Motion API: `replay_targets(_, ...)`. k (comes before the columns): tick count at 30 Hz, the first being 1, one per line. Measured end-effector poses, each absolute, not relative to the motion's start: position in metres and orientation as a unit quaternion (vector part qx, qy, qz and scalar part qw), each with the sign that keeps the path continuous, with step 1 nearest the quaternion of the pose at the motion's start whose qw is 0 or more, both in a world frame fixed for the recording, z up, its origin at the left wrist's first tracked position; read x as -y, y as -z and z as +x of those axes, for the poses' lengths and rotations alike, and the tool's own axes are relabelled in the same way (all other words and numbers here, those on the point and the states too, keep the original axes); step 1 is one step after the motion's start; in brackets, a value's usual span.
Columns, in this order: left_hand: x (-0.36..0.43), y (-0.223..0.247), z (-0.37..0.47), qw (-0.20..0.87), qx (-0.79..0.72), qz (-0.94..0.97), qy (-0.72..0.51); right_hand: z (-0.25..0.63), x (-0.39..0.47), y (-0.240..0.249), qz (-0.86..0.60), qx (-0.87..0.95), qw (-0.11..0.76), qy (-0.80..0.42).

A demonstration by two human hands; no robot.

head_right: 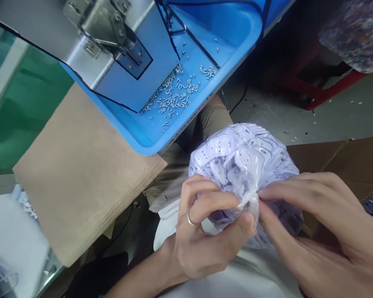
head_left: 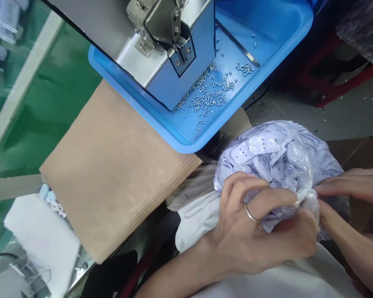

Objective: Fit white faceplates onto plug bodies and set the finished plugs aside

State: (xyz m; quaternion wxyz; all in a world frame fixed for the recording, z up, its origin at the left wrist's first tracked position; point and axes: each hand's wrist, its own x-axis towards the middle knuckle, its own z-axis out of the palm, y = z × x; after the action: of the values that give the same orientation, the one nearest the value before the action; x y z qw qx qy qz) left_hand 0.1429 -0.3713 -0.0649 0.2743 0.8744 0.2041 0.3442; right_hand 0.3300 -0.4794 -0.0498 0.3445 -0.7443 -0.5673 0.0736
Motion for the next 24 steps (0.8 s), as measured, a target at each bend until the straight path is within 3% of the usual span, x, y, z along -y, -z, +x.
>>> replay_targets(3,0.372,0.063,0.144,0.302,-0.22,0.827,-0.42,0.324,0.456,0.041,-0.78,0.54,0.305,-0.08)
replay_targets(9,0.374,0.063,0.141,0.319,-0.217,0.83,-0.402,0.325,0.424,0.033,-0.781,0.539,0.307,-0.075)
replay_targets(24,0.371,0.059,0.137,0.33,-0.221,0.83,-0.391,0.327,0.439,0.032,-0.777,0.538,0.318,-0.082)
